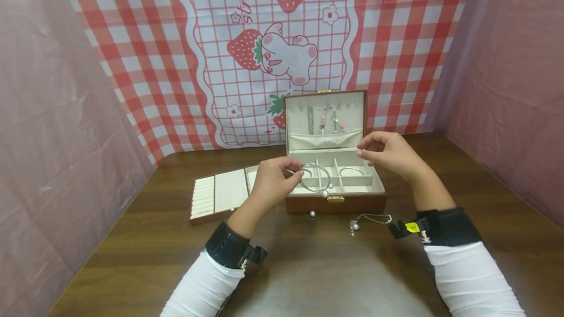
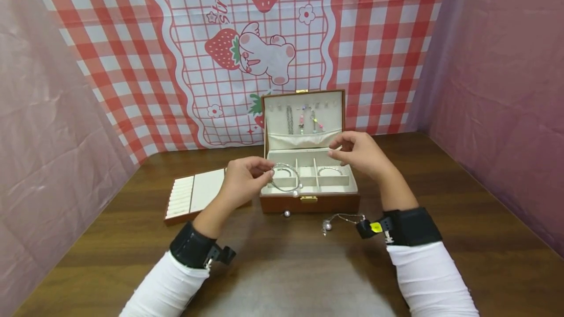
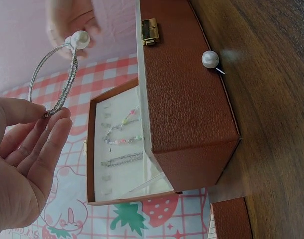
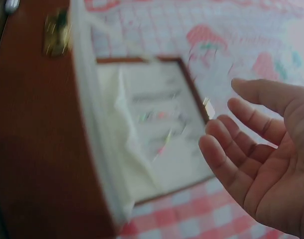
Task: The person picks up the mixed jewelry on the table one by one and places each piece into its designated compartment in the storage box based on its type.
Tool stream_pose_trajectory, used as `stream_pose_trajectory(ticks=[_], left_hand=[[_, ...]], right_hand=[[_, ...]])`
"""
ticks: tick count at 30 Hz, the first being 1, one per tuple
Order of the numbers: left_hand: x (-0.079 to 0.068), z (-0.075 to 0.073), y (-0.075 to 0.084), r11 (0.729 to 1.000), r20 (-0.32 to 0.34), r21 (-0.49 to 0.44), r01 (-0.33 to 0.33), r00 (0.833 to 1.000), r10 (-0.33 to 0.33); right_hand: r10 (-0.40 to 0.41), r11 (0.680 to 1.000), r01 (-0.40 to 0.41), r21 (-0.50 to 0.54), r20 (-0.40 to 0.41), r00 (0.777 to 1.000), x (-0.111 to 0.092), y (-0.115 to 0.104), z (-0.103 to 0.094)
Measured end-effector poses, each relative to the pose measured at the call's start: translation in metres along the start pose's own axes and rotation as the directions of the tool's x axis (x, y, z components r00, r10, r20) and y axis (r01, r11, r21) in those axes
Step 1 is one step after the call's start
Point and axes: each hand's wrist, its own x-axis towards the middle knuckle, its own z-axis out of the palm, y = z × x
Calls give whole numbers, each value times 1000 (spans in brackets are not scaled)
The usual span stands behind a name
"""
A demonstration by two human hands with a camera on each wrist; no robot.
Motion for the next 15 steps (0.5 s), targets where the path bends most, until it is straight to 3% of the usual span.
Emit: stream_pose_trajectory(ticks=[9, 12, 15], left_hand=[[1, -1, -3, 1000, -7, 19, -6, 1000, 6], [3, -1, -4, 1000, -7, 19, -6, 1000, 6], [5, -2, -7, 1000, -6, 12, -2, 1000, 2]], right_hand=[[174, 984, -175, -18, -49, 983, 8, 47, -5], [236, 970, -239, -36, -76, 969, 9, 57, -2], [298, 954, -299, -29, -51, 953, 9, 65, 4]])
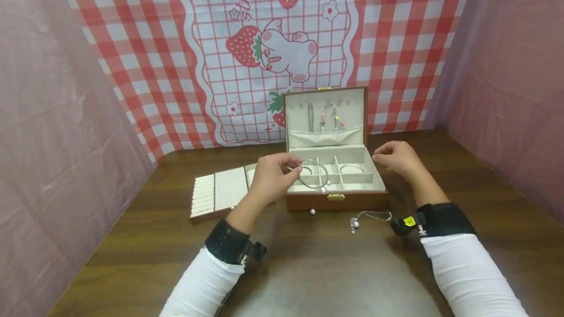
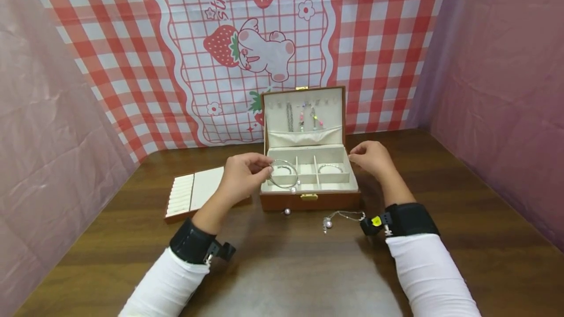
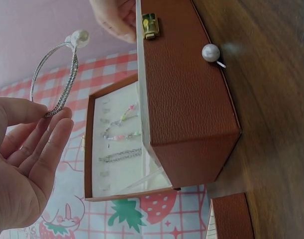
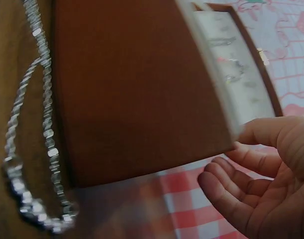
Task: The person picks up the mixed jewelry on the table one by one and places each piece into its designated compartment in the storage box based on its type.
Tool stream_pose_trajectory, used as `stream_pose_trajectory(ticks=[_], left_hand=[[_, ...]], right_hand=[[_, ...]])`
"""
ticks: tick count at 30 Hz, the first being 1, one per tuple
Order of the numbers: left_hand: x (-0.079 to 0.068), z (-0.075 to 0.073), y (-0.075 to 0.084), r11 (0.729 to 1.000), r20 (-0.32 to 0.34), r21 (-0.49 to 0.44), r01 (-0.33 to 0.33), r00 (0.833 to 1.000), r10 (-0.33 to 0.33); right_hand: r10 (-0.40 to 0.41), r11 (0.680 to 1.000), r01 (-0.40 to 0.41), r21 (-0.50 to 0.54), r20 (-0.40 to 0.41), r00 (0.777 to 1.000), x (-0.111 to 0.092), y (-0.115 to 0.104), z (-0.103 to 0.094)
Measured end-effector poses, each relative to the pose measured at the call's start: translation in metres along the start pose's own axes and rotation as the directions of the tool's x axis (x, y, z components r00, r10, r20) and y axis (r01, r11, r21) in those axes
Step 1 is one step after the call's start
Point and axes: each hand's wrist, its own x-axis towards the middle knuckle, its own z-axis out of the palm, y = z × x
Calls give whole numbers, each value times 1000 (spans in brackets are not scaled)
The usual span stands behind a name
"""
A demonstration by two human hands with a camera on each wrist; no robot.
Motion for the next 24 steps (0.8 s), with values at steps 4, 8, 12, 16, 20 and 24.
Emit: stream_pose_trajectory(ticks=[4, 8, 12, 16, 20, 24], left_hand=[[4, -1, -5, 1000, 11, -10, 8, 1000, -8], [11, -1, -7, 1000, 34, -1, 17, 999, -17], [20, -3, -9, 999, 42, 32, 11, 999, -12], [30, -4, -9, 997, 62, 81, -20, 998, 15], [41, -5, -8, 991, 124, 120, -60, 991, 45], [51, -6, -8, 976, 211, 177, -124, 974, 85]], right_hand=[[57, 998, -56, -16, 76, 995, 1, 3, 5], [97, 995, -92, -48, 104, 990, 1, 6, 8], [110, 993, -106, -44, 94, 989, 2, 8, 10], [110, 993, -107, -43, 86, 990, 2, 8, 10], [109, 994, -106, -37, 84, 990, 0, 7, 11], [104, 994, -101, -44, 78, 992, -2, 7, 12]])
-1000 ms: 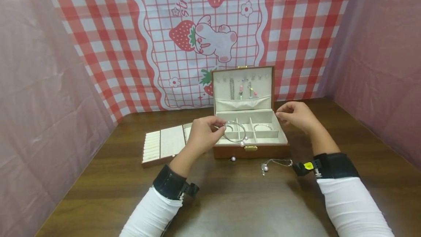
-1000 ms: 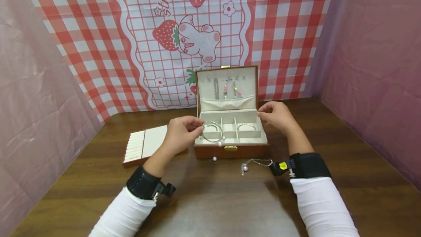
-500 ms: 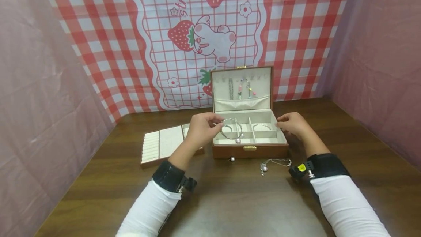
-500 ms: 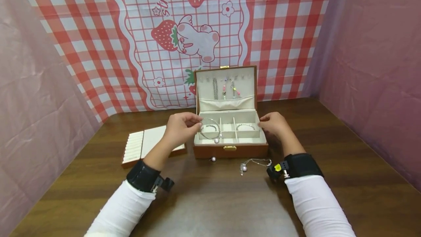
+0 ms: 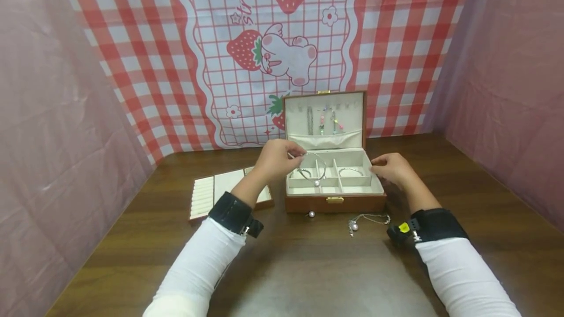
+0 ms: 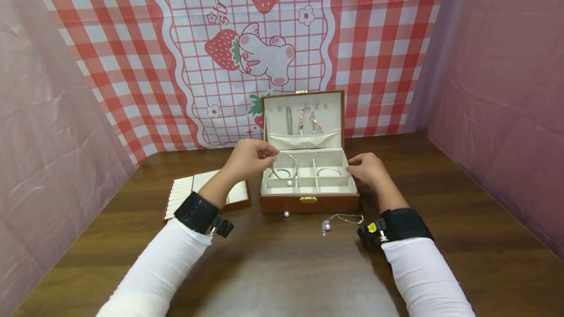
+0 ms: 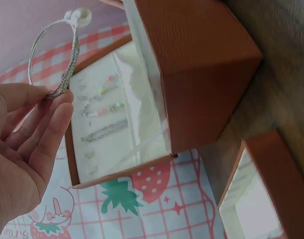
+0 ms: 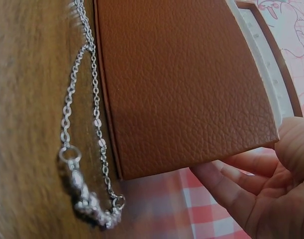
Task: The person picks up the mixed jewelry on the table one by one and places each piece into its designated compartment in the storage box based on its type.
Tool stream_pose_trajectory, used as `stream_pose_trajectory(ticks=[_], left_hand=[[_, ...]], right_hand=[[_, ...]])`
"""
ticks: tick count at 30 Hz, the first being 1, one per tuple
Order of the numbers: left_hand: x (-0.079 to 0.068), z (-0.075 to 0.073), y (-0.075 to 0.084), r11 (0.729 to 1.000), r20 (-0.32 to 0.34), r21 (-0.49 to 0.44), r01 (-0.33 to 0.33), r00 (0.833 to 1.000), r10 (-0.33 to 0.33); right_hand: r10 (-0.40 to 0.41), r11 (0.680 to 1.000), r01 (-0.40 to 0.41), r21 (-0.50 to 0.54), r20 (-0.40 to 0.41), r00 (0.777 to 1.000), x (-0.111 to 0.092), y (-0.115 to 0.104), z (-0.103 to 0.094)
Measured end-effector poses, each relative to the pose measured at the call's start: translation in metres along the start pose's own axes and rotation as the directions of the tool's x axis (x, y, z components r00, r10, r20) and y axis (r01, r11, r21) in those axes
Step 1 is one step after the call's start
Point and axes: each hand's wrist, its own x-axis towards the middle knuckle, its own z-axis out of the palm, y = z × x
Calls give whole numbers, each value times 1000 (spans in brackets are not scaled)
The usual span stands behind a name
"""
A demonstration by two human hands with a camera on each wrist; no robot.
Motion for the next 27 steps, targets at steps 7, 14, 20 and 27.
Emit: stream_pose_trajectory(ticks=[7, 14, 20, 27], left_hand=[[16, -4, 0, 984, 152, 148, -98, 986, 75], [29, -9, 8, 935, 278, 300, -187, 955, 101], [38, -5, 14, 879, 410, 406, -249, 909, 68], [45, 4, 23, 828, 524, 450, -335, 850, 59]], right_hand=[[2, 1000, -2, 14, -2, 1000, -1, 5, 2], [-8, 1000, 9, 8, -23, 1000, -2, 4, 3], [-22, 1000, 21, -10, -41, 999, -3, 3, 2], [-19, 999, 18, -34, -48, 999, -2, 2, 1]])
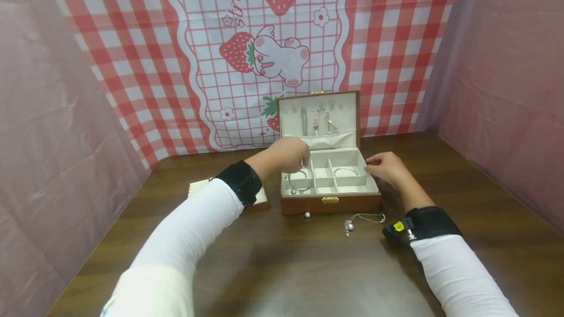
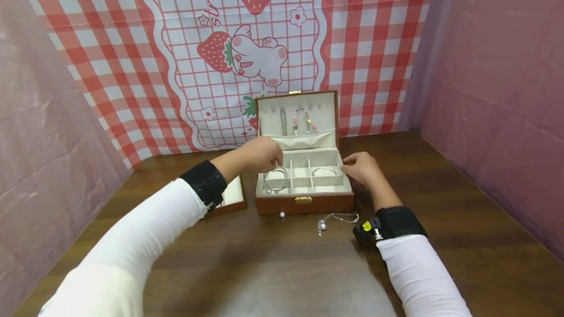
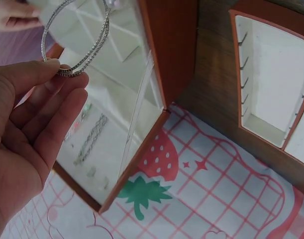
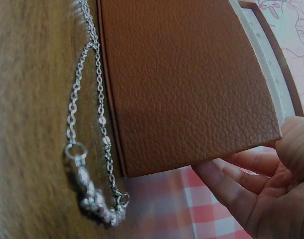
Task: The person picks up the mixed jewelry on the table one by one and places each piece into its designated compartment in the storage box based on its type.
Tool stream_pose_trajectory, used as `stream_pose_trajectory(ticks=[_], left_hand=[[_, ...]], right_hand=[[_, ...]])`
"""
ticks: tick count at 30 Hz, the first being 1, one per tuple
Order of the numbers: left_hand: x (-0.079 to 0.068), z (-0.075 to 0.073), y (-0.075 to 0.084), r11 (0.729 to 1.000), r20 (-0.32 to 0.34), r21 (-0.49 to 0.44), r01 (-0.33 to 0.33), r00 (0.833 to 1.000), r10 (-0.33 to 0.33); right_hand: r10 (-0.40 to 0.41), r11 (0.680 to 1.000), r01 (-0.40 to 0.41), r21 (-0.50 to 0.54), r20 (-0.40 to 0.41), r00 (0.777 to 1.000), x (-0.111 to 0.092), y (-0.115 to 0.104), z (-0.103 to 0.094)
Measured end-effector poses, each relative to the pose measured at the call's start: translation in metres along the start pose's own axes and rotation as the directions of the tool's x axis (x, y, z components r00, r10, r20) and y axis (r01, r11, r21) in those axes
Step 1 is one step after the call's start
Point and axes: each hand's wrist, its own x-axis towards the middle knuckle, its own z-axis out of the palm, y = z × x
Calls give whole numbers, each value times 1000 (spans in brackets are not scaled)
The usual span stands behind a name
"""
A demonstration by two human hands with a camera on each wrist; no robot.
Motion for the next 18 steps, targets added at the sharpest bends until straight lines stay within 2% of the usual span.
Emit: stream_pose_trajectory(ticks=[5, 10, 18], left_hand=[[4, 7, 5, 1000, 89, 28, 10, 996, -13], [7, 19, 3, 1000, 133, 8, 26, 991, -26], [15, 34, 2, 999, 152, 26, 26, 988, -30]], right_hand=[[-16, 1000, 16, -4, -9, 1000, 1, -1, 1], [-39, 999, 38, -15, -20, 999, 1, -1, 2], [-30, 1000, 30, -9, -36, 999, -1, -2, 0]])
